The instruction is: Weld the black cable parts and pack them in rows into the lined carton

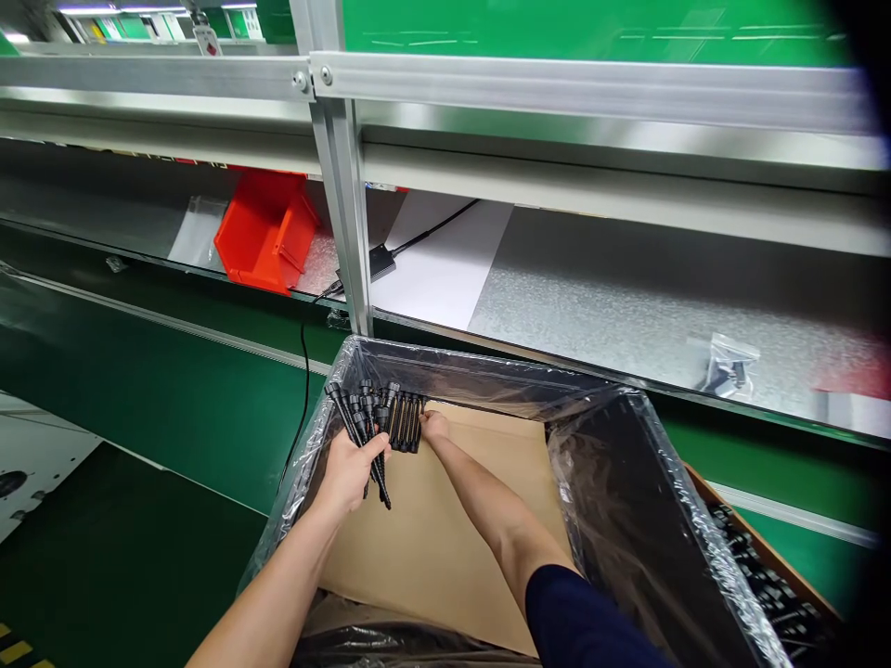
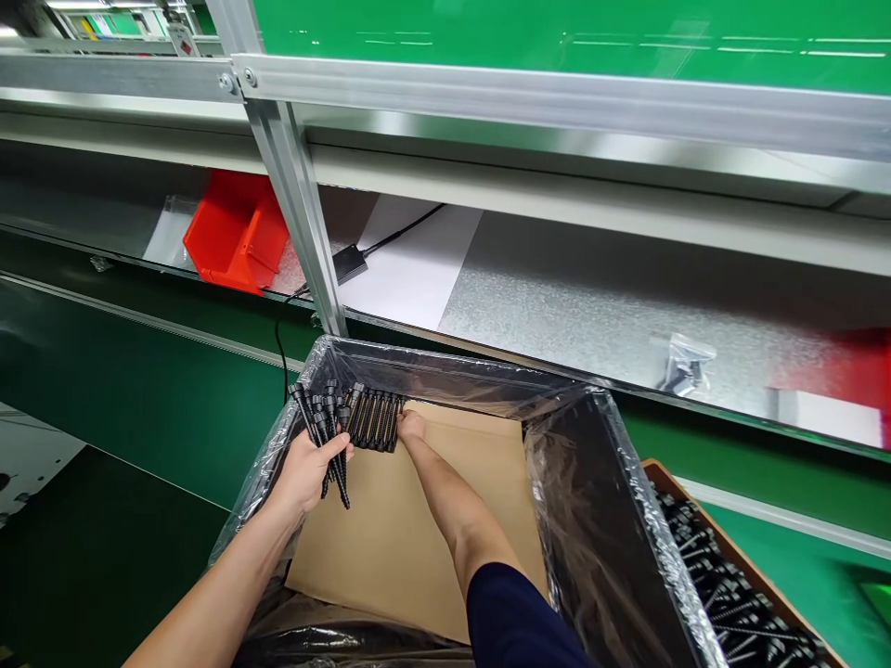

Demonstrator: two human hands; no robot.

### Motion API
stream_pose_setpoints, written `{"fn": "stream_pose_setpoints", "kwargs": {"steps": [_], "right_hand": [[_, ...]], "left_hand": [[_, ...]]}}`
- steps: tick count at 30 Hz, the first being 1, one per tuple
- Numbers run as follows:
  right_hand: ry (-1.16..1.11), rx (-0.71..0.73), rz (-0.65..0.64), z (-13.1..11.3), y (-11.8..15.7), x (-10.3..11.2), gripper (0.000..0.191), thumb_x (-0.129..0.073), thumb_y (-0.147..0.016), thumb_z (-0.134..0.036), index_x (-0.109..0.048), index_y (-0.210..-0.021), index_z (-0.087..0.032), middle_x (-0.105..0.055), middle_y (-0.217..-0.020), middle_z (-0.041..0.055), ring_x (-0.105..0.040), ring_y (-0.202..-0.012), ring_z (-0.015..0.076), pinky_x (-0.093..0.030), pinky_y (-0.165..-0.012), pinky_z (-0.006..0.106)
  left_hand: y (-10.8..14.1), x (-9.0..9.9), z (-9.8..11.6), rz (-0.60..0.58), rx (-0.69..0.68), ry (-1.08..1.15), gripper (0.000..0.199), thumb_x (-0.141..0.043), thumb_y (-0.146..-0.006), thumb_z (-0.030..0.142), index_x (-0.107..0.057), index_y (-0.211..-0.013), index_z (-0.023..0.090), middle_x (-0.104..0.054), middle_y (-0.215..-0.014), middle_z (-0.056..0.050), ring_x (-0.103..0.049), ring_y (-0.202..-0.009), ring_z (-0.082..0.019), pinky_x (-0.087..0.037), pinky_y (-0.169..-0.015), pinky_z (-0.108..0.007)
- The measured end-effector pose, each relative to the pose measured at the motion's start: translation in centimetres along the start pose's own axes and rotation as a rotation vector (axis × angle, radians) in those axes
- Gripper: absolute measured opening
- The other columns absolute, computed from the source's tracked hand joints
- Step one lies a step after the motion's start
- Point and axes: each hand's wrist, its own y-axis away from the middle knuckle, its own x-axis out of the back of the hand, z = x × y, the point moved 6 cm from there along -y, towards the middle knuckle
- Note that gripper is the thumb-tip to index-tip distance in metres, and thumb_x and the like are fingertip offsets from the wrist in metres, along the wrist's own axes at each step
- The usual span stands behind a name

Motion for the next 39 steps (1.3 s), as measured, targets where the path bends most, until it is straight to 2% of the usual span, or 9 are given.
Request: {"fn": "stream_pose_setpoints", "kwargs": {"steps": [5,7,11,16,21,25,28,32,39], "right_hand": [[-0.092,0.018,0.041,-2.4,3.2,2.3,0.017,-0.054,-0.082,-0.027,-0.063,-0.071,-0.019,-0.066,-0.076,0.0088,-0.062,-0.080,0.0209,-0.045,-0.068,0.027],[-0.356,0.071,-0.076,-4.3,6.1,2.8,0.022,-0.055,-0.083,-0.038,-0.066,-0.082,-0.019,-0.064,-0.072,0.0042,-0.059,-0.066,0.0167,-0.044,-0.057,0.025],[-1.029,0.164,-0.476,-9.3,13.7,3.5,0.045,-0.064,-0.075,-0.056,-0.065,-0.100,-0.019,-0.061,-0.073,0.0003,-0.049,-0.049,0.0093,-0.037,-0.044,0.022],[-1.183,0.069,-0.502,-11.7,18.5,5.4,0.036,-0.079,-0.066,-0.044,-0.053,-0.071,-0.019,-0.051,-0.052,-0.0056,-0.045,-0.044,0.0065,-0.030,-0.041,0.017],[-1.313,0.045,-0.317,-10.0,16.3,8.6,0.036,-0.076,-0.067,-0.043,-0.054,-0.087,-0.023,-0.045,-0.053,-0.0097,-0.034,-0.039,0.0042,-0.024,-0.037,0.015],[-0.988,0.180,-0.076,-5.8,12.0,10.5,0.036,-0.067,-0.072,-0.046,-0.056,-0.095,-0.021,-0.056,-0.059,-0.0052,-0.046,-0.043,0.0085,-0.035,-0.041,0.019],[-0.705,0.182,-0.091,-1.8,9.1,8.6,0.027,-0.064,-0.070,-0.039,-0.061,-0.087,-0.018,-0.061,-0.064,-0.0017,-0.054,-0.052,0.0109,-0.045,-0.052,0.022],[-0.501,0.005,-0.141,2.8,6.7,4.7,0.021,-0.052,-0.074,-0.034,-0.061,-0.084,-0.017,-0.059,-0.060,-0.0014,-0.057,-0.054,0.0146,-0.047,-0.057,0.026],[0.044,0.199,-0.013,2.3,4.5,2.8,0.013,-0.051,-0.078,-0.018,-0.064,-0.079,-0.018,-0.061,-0.066,0.0012,-0.058,-0.068,0.0163,-0.044,-0.070,0.024]], "left_hand": [[0.1,0.0,0.0,0.026,0.034,0.034,0.041,-0.084,-0.053,0.032,-0.058,-0.080,0.015,-0.060,-0.068,0.003,-0.059,-0.058,-0.011,-0.052,-0.064,-0.030],[0.2,-0.1,-0.2,0.038,0.069,0.038,0.042,-0.085,-0.051,0.032,-0.059,-0.079,0.015,-0.061,-0.069,0.001,-0.059,-0.059,-0.012,-0.052,-0.064,-0.030],[0.5,-0.6,-0.6,-0.001,0.116,0.008,0.039,-0.085,-0.051,0.030,-0.062,-0.078,0.014,-0.064,-0.069,-0.001,-0.061,-0.059,-0.013,-0.052,-0.065,-0.029],[0.9,-1.6,-1.8,-0.131,0.136,-0.125,0.032,-0.081,-0.057,0.031,-0.067,-0.078,0.013,-0.068,-0.069,-0.005,-0.062,-0.062,-0.016,-0.050,-0.065,-0.030],[0.5,-1.1,-1.5,-0.056,-0.028,-0.182,0.030,-0.079,-0.059,0.033,-0.067,-0.078,0.013,-0.069,-0.078,-0.005,-0.061,-0.073,-0.017,-0.047,-0.068,-0.028],[0.1,-0.3,-1.5,0.029,0.014,-0.106,0.034,-0.079,-0.058,0.036,-0.062,-0.077,0.013,-0.064,-0.071,-0.002,-0.057,-0.062,-0.014,-0.045,-0.061,-0.027],[0.2,-0.3,-1.2,0.026,0.032,-0.077,0.034,-0.079,-0.058,0.036,-0.058,-0.076,0.014,-0.059,-0.062,0.001,-0.054,-0.056,-0.012,-0.042,-0.057,-0.025],[0.4,-0.7,-0.8,-0.007,0.043,-0.081,0.032,-0.076,-0.061,0.035,-0.056,-0.075,0.015,-0.058,-0.057,0.002,-0.052,-0.053,-0.011,-0.039,-0.055,-0.024],[1.0,-1.0,-0.5,-0.032,0.072,-0.080,0.031,-0.075,-0.065,0.033,-0.055,-0.080,0.015,-0.060,-0.060,0.000,-0.054,-0.057,-0.012,-0.039,-0.058,-0.024]]}}
